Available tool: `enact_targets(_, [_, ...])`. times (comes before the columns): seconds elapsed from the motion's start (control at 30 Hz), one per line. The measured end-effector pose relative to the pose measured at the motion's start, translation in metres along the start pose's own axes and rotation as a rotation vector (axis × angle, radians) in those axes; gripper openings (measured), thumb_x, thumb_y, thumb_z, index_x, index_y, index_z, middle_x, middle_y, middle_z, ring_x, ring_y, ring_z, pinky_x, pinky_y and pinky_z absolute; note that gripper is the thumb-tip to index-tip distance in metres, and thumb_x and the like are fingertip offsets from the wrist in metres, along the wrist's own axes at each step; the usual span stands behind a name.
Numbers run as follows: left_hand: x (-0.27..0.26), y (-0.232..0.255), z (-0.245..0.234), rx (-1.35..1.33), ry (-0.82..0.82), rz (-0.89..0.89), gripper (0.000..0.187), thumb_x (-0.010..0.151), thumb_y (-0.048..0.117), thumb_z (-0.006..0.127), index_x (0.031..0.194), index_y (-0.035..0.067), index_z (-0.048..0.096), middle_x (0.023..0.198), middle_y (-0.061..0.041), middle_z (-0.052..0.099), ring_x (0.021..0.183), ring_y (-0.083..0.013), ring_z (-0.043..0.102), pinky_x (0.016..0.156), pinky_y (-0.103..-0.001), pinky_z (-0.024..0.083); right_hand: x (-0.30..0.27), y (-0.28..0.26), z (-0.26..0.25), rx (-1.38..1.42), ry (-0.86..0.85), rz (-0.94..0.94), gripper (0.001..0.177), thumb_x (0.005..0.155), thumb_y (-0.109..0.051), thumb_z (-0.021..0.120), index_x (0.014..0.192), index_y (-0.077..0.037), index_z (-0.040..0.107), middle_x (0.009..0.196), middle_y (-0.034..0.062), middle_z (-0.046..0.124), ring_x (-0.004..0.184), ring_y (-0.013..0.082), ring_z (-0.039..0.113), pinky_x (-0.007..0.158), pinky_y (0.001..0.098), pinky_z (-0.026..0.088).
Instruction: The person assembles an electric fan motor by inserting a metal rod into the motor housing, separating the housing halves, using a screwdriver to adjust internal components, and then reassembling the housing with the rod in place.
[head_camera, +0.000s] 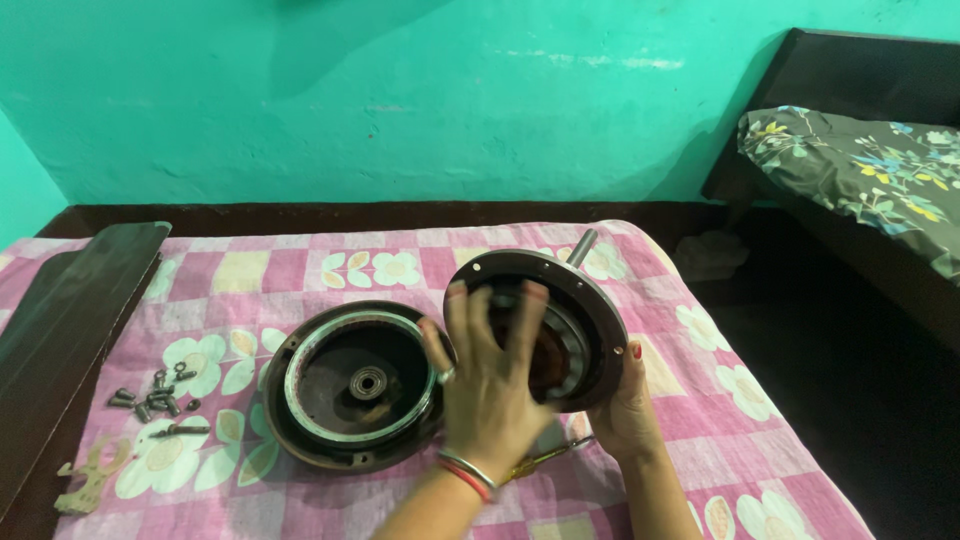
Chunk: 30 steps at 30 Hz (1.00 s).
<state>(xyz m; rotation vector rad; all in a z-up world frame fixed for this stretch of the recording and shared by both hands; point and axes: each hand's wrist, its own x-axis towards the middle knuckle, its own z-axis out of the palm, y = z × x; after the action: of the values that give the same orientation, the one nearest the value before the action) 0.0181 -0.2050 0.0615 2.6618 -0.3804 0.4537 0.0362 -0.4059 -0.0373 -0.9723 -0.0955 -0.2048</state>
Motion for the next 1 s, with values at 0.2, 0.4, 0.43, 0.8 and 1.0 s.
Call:
enact_targets(0.2, [-0.015,0.024,-0.006,-0.506,0.261,-0.22,0.158,0.048,0.056,0.102,0.159,0.006,0.002,0.156,-0.044,0.01,0.147,-0.0655,0.0,0.112,-0.071,0.001,-0.001,0.004,-0.009,0.013,0.051,0.03,0.08,0.095,-0.066,0.049,0.146,-0.005,0.052,0.14,0.0131,0.063,0.127,0.0272,0.059,0.111,0.0454,0.044])
enact_targets(0.4, [-0.032,-0.007,0.021,-0.365,0.141,0.04,0.141,0.057,0.052,0.098,0.159,0.011,0.009,0.157,-0.045,0.008,0.148,-0.0654,0.001,0.116,-0.072,0.005,-0.002,0.003,0.004,0.052,0.084,0.046,0.081,0.092,-0.07,0.045,0.148,-0.011,0.05,0.142,0.0091,0.061,0.129,0.0251,0.058,0.11,0.0465,0.045])
enact_targets(0.43, [-0.032,-0.011,0.026,-0.342,0.126,0.062,0.139,0.059,0.053,0.097,0.16,0.011,0.01,0.157,-0.045,0.007,0.148,-0.0654,0.001,0.116,-0.071,0.006,-0.001,0.002,0.006,0.048,0.085,0.034,0.081,0.092,-0.07,0.045,0.148,-0.012,0.05,0.142,0.0094,0.061,0.128,0.0254,0.058,0.109,0.0469,0.045])
enact_targets(0.8, [-0.034,-0.022,0.056,-0.298,0.204,0.216,0.098,0.083,0.039,0.075,0.158,0.011,0.018,0.162,-0.031,0.018,0.15,-0.0499,0.012,0.114,-0.067,0.004,-0.011,-0.015,0.033,0.138,0.331,0.047,0.071,0.098,-0.062,0.048,0.145,-0.01,0.053,0.135,0.0117,0.062,0.122,0.0281,0.06,0.108,0.0488,0.046])
enact_targets(1.0, [-0.037,-0.026,0.064,-0.278,0.344,0.33,0.059,0.1,0.027,0.057,0.154,0.007,0.043,0.158,-0.009,0.047,0.154,-0.0281,0.033,0.121,-0.064,0.008,-0.008,-0.02,0.024,0.355,0.088,0.058,0.062,0.099,-0.05,0.044,0.136,-0.002,0.058,0.131,0.0212,0.066,0.118,0.0347,0.066,0.102,0.0523,0.05])
